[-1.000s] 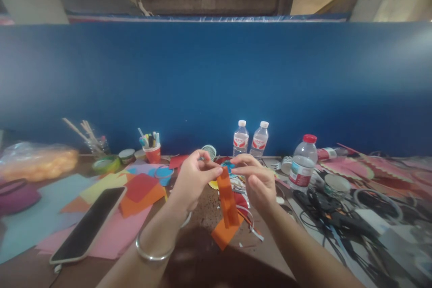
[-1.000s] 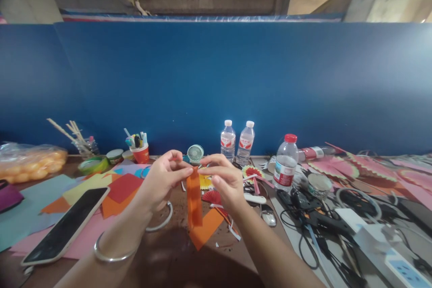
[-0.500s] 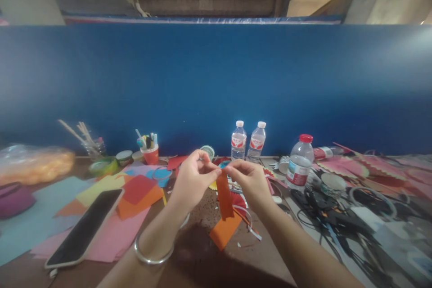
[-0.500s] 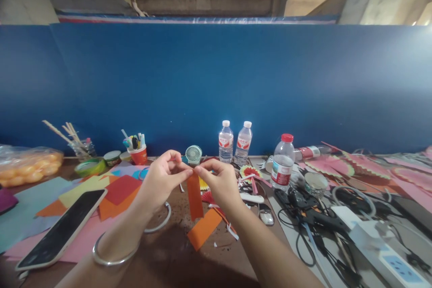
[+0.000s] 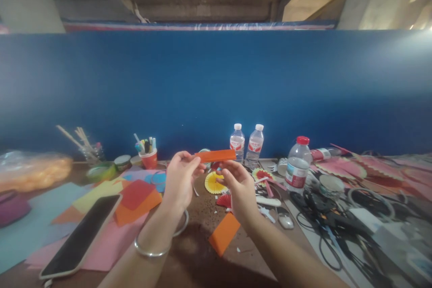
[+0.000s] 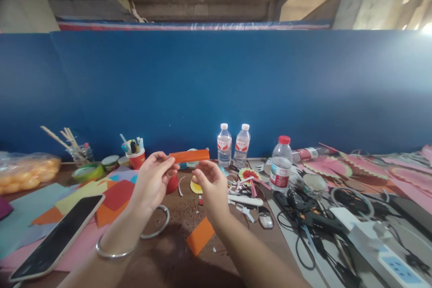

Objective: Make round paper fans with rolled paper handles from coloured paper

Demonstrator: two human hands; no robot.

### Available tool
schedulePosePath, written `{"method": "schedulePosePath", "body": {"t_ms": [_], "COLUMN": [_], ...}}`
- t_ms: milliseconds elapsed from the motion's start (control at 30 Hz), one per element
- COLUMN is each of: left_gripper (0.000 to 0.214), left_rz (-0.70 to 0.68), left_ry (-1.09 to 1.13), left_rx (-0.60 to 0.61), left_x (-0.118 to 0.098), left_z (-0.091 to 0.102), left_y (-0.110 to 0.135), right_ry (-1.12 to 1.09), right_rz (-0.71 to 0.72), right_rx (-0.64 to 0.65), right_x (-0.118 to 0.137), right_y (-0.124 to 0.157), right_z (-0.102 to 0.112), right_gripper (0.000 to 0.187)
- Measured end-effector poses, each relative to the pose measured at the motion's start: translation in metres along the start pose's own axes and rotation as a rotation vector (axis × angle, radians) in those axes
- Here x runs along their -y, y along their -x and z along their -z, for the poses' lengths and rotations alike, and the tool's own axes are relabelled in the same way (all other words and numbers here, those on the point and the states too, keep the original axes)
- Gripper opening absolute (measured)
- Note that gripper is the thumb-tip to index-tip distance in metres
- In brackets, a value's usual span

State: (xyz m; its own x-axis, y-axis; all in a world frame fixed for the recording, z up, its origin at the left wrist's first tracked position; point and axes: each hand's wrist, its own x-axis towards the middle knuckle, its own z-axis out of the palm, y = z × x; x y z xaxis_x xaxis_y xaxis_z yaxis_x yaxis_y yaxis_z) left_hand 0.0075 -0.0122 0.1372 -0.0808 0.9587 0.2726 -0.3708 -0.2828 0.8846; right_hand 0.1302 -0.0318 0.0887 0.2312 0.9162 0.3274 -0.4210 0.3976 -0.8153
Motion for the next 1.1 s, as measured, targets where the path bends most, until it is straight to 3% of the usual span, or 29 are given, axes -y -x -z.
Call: {"method": "schedulePosePath", "body": {"t_ms": [233, 333, 467, 667, 967, 1100], "left_gripper": [0.023, 0.029, 0.017, 0.018, 0.017, 0.014], "left_rz": [0.206, 0.203, 0.059, -0.019, -0.003, 0.003], "left_ry": [-0.265, -0.404, -0.383, -0.468, -0.419, -0.462], "left_rx": [0.359, 0.552, 0.442, 0.297, 0.236, 0.299], "left_x": [0.000, -0.007, -0.015, -0.011, -0.008, -0.010], "left_z": [-0.008, -0.001, 0.005, 0.004, 0.005, 0.005], "left_y": [0.012, 0.009, 0.004, 0.003, 0.003, 0.005], "right_ry": [0.022, 0.168, 0.422, 0.618, 0.477, 0.385], "right_rz": [0.049, 0.039, 0.078, 0.165, 0.088, 0.158], "right_rx": [-0.138, -0.074, 0.074, 0.104, 0.201, 0.118], "right_x": [0.014, 0.018, 0.019, 0.015, 0.014, 0.021], "right_y": [-0.010, -0.011, -0.006, 0.003, 0.006, 0.005], "right_z": [0.008, 0.009, 0.007, 0.002, 0.000, 0.001], "right_gripper": [0.017, 0.016, 0.014, 0.013, 0.018, 0.020]}}
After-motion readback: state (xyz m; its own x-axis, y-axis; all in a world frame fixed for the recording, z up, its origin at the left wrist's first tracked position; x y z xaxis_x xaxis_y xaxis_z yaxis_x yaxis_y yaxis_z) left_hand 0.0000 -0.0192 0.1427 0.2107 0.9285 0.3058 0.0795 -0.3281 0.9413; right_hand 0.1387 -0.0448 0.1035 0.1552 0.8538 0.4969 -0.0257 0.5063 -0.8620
